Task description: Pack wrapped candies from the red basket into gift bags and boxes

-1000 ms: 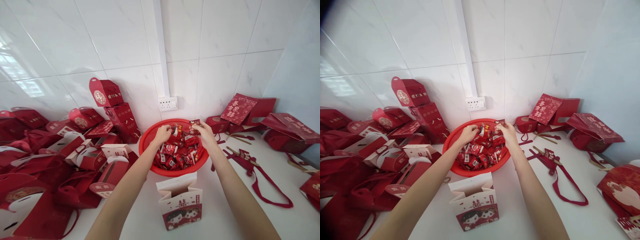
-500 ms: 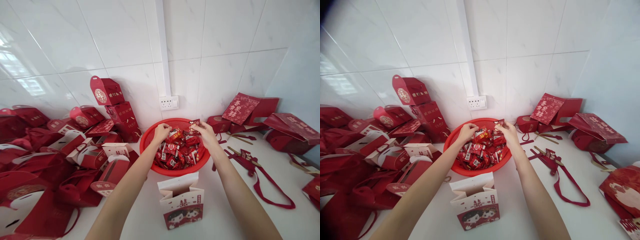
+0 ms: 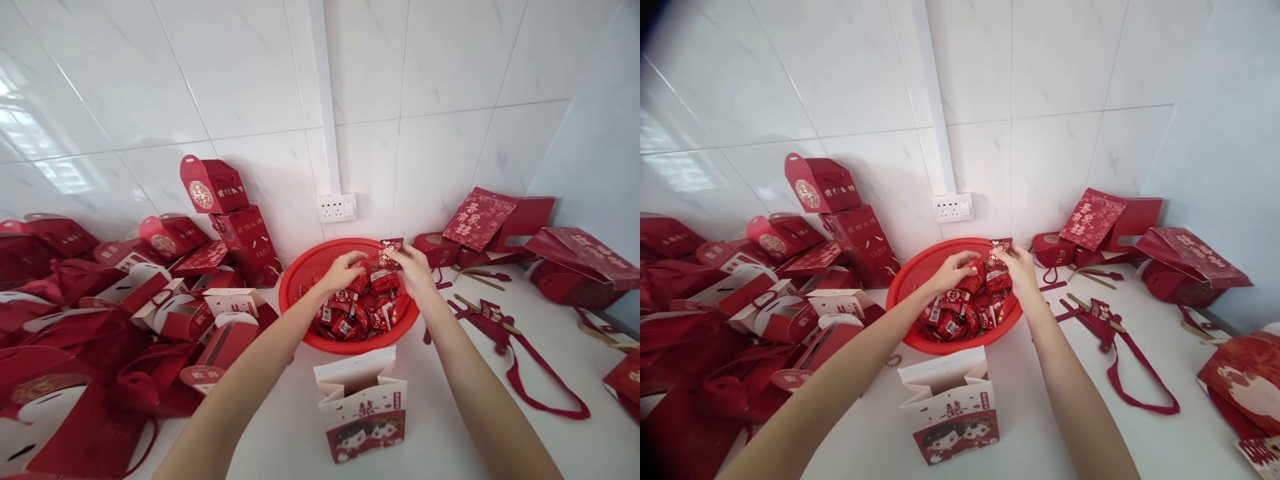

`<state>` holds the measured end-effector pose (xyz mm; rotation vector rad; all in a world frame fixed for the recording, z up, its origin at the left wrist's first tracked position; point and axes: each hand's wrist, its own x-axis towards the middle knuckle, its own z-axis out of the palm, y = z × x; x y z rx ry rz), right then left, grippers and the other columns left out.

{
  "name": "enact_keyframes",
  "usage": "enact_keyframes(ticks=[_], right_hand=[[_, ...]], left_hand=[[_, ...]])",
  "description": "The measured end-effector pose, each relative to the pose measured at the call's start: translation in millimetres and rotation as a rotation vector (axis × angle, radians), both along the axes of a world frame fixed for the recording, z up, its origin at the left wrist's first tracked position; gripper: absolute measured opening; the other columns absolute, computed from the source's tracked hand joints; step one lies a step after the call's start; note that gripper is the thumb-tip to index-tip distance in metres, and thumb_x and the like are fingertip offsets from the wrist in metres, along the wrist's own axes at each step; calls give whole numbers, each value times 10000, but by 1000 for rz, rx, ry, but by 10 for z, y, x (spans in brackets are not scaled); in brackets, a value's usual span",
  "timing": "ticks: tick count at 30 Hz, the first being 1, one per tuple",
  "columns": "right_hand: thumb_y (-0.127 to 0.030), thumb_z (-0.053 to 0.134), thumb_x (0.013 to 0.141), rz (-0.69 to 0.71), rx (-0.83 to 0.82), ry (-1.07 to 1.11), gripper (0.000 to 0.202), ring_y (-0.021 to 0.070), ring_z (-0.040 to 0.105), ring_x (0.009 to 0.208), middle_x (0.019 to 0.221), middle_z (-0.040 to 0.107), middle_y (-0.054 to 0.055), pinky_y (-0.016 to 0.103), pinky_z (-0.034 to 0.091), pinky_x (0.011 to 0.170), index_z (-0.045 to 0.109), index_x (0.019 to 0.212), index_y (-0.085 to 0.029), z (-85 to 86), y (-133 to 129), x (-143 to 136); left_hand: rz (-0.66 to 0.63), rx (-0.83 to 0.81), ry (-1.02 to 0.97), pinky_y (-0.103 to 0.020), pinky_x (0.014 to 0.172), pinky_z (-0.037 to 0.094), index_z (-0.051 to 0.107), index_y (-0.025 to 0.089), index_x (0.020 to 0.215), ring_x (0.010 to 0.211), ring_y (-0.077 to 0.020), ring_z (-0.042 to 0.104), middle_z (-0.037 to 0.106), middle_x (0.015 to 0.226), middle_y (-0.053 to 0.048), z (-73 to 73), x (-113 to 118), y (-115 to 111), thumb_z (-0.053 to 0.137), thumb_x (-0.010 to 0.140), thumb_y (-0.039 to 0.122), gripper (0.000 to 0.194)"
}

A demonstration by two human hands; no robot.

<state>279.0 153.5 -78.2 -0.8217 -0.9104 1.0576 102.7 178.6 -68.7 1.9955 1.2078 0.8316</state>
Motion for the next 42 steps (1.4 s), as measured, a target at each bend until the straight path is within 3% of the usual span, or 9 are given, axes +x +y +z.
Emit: enact_keyframes(ticks=[3,8,13,25,28,30,34,38,42], right_hand=[[-360,858,533,-58,17,41,322,239,718,850,783,753,2,372,573,797,695,776,-224,-3,26,11],[-328,854,522,-82,28,75,291,222,713,813,751,747,-5,364,578,806,706,749,-221,-15,51,1],[-320,867,514,-73,30,86,300,212,704,780,743,745,-5,360,573,790,713,749,-215,-23,56,-3],[-274,856,507,-69,21,104,250,180,685,720,739,749,-9,327,570,735,735,717,-214,-9,36,-16],[-270,861,506,-68,21,95,250,174,678,714,739,748,-11,320,564,722,731,711,-214,-7,30,-15],[-269,865,512,-68,24,86,251,176,680,730,745,747,-11,319,561,726,726,714,-215,-7,25,-11],[-265,860,540,-59,25,61,240,180,687,762,769,749,-8,330,561,766,732,737,-213,-11,15,-4],[-264,854,544,-53,23,44,235,187,694,789,782,753,-12,343,558,815,734,741,-221,-15,11,-6],[-273,857,534,-47,12,26,240,193,692,801,791,760,-14,351,547,842,746,742,-226,-10,-3,-18]], left_hand=[[-223,-70,88,-311,915,539,780,196,1002,929,-217,704,775,986,-15,-15,124,-151,677,799,235,231],[-444,-12,507,-307,836,534,748,181,1143,932,-277,718,773,997,-68,-73,246,-312,812,708,529,561],[-268,125,791,-342,841,537,739,174,1048,944,-312,731,773,990,-121,-32,247,-289,708,826,439,347],[250,147,751,-470,928,534,567,110,1324,1140,-355,686,710,1209,-234,68,-32,-91,452,956,170,390],[104,186,672,-358,962,522,628,170,1290,1089,-255,704,754,1144,-121,85,-29,-119,498,966,203,350],[-124,155,621,-259,936,521,693,214,1225,1024,-191,717,770,1104,-38,70,4,-159,628,923,275,315],[-597,69,704,-300,993,500,703,210,1275,1138,-262,677,711,1261,-86,2,91,-249,831,736,351,572],[-567,118,904,-380,980,502,662,233,1340,1164,-340,652,640,1334,-146,-28,144,-291,831,702,396,679],[-439,119,837,-352,844,522,739,222,1166,985,-316,696,729,1088,-105,-75,151,-253,794,691,248,479]])
